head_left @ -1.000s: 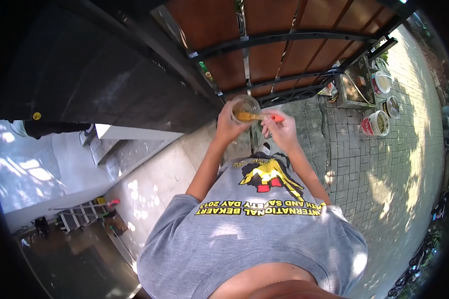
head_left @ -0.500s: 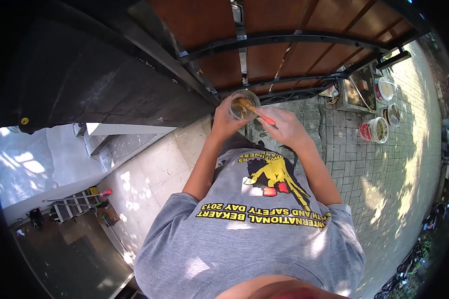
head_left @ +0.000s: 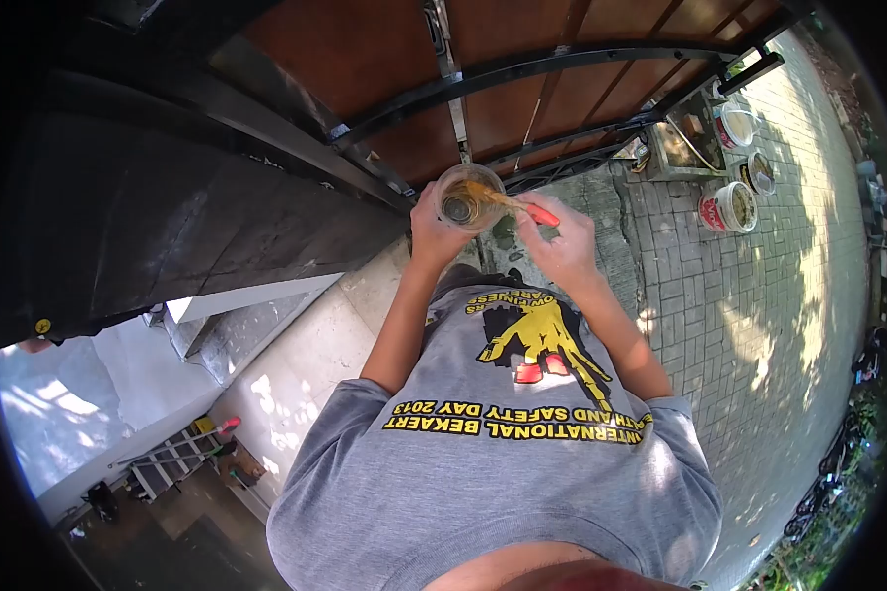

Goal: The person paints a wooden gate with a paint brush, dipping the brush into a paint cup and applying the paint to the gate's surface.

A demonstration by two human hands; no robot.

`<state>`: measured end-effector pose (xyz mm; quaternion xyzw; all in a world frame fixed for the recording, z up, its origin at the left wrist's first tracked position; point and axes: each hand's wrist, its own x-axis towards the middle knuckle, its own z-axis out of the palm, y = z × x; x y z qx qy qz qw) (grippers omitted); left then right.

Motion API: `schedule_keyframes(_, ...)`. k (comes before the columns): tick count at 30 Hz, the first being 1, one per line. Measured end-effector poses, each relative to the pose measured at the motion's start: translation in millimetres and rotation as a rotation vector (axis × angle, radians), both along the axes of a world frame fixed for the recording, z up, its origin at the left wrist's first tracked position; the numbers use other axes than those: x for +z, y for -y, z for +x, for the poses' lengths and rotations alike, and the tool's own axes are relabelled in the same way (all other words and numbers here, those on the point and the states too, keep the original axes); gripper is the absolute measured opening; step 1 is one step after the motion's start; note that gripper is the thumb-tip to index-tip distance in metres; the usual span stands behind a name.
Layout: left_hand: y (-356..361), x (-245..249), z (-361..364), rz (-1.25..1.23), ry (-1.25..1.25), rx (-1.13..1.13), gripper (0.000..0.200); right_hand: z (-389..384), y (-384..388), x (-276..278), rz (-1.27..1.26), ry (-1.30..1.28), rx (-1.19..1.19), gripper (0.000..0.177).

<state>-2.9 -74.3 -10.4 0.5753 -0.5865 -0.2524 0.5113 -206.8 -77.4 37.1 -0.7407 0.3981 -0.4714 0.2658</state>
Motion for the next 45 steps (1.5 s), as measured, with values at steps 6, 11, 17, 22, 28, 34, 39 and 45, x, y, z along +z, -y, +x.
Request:
schedule_keyframes(6, -4.6, 18.8, 24.9, -0.157, 0.164, 0.010, 0.061, 34.5, -14.0, 19.3, 0.665, 0.742, -0.003, 0.021)
schedule_keyframes(11, -10.3, 24.0, 34.5, -0.175, 0.075, -0.087, 0.058, 45.4, -34.8, 21.7, 0.758, 0.912, -0.009, 0.019)
schedule_keyframes(17, -13.0, 33.6, 36.3, -0.143, 0.090, -0.268, 0.061, 48.0, -63.8, 23.9, 0.700, 0.936, -0.125, 0.018)
schedule_keyframes(22, -9.6, 32.4, 37.8, -0.116, 0.179, -0.273, 0.067, 45.3, -91.4, 24.3, 0.296, 0.553, -0.265, 0.021)
schedule_keyframes(28, -18.5, 24.7, 58.9, -0.080, 0.153, -0.214, 0.068, 51.5, -103.4, 38.7, 0.111, 0.320, -0.254, 0.031)
schedule_keyframes(34, -25.5, 17.4, 87.2, -0.006, 0.040, -0.076, 0.067, 64.9, -100.6, 50.8, 0.297, 0.645, -0.163, 0.044)
schedule_keyframes(39, -34.5, 29.6, 96.8, 0.026, -0.042, -0.042, 0.067, 62.1, -82.3, 50.7, 0.469, 1.124, -0.039, 0.033)
schedule_keyframes(45, -43.3, 30.2, 91.0, 0.037, -0.124, 0.001, 0.064, 58.2, -53.0, 65.0, 0.522, 1.359, 0.030, 0.016)
